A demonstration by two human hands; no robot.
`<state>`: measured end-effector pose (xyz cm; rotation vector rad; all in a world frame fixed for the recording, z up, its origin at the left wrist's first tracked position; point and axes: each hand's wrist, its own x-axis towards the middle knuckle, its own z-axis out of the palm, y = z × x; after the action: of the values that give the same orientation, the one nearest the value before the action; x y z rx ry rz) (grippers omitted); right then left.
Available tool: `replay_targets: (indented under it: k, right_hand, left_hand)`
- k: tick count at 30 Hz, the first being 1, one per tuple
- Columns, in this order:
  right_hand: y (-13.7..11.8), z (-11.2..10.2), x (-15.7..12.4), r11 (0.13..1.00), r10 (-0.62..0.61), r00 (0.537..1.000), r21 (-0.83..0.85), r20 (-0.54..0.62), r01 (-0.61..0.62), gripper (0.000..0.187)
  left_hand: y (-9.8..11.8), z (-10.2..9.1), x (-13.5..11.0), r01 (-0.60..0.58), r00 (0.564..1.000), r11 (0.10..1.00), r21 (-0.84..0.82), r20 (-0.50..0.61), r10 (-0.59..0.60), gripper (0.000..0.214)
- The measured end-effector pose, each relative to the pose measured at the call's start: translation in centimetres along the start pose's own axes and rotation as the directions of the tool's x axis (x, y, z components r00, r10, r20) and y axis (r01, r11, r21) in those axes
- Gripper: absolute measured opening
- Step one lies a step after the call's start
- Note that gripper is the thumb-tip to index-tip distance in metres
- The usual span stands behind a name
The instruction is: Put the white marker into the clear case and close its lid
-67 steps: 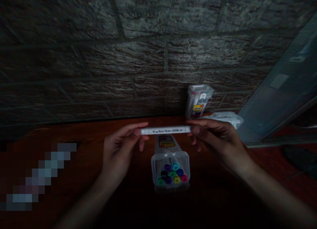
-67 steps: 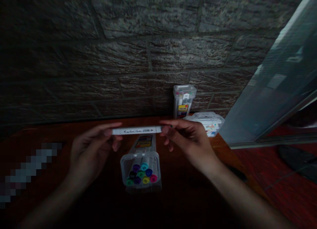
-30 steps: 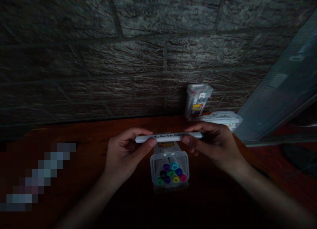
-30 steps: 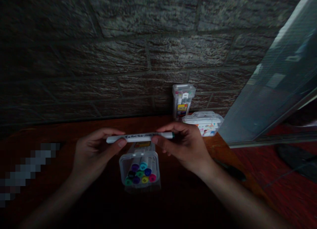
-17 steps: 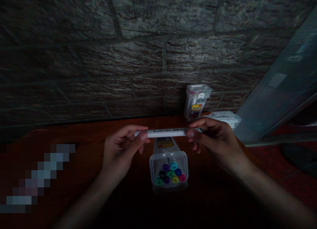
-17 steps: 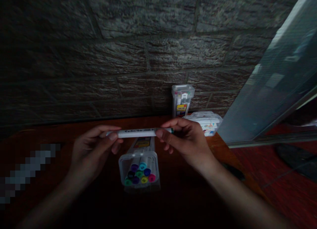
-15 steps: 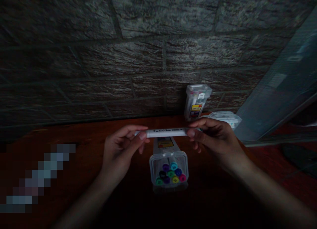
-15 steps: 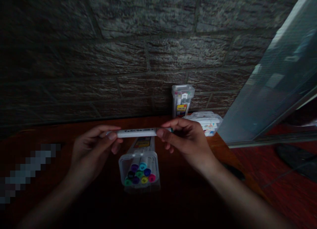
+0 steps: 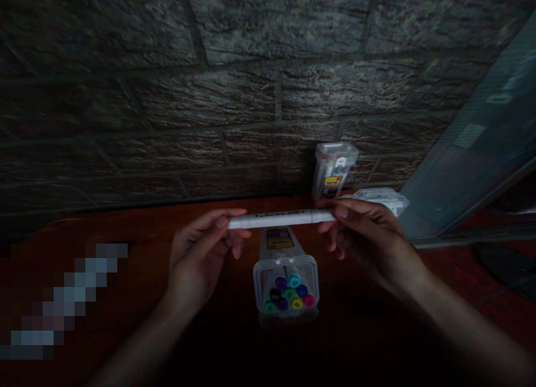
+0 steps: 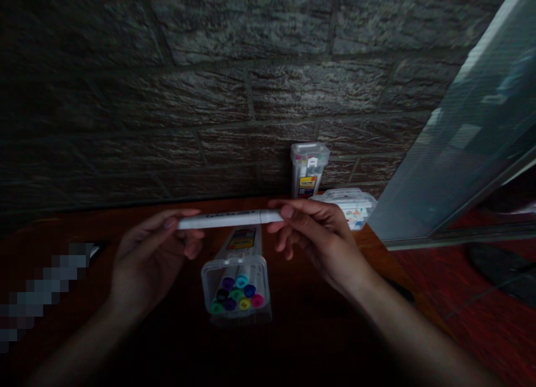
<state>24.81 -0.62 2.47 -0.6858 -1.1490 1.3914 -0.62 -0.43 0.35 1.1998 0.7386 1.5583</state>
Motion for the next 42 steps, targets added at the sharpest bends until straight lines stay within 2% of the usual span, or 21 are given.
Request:
replay_targets:
  k: [7, 16, 24, 35, 42]
  right_hand:
    - [0.05, -0.02, 0.01, 1.000, 0.000, 1.000, -0.019, -0.015, 0.000, 0.018]
    - [-0.25, -0.07, 0.04, 0.994, 0.037, 0.999, 0.098, 0.032, -0.040, 0.020]
    - [-0.28, -0.12, 0.05, 0.989, 0.052, 0.998, 0.135, 0.044, -0.058, 0.023]
    - [0.10, -0.29, 0.18, 0.994, 0.014, 1.000, 0.106, 0.021, -0.016, 0.022]
    - [0.34, -0.25, 0.23, 1.000, -0.014, 1.000, 0.025, -0.012, 0.014, 0.018]
  left_hand:
    - [0.01, 0.10, -0.08, -0.002, 1.000, 1.000, 0.012, -0.009, 0.003, 0.017]
    - [0.17, -0.19, -0.14, 0.013, 1.000, 0.999, -0.039, 0.020, -0.013, 0.023]
    - [0.24, 0.05, -0.10, 0.023, 1.000, 0.998, -0.061, 0.017, -0.022, 0.022]
    - [0.21, 0.35, -0.07, 0.007, 1.000, 1.000, -0.018, -0.019, -0.007, 0.019]
    - [-0.34, 0.22, 0.01, -0.021, 0.999, 0.997, 0.072, -0.041, 0.024, 0.018]
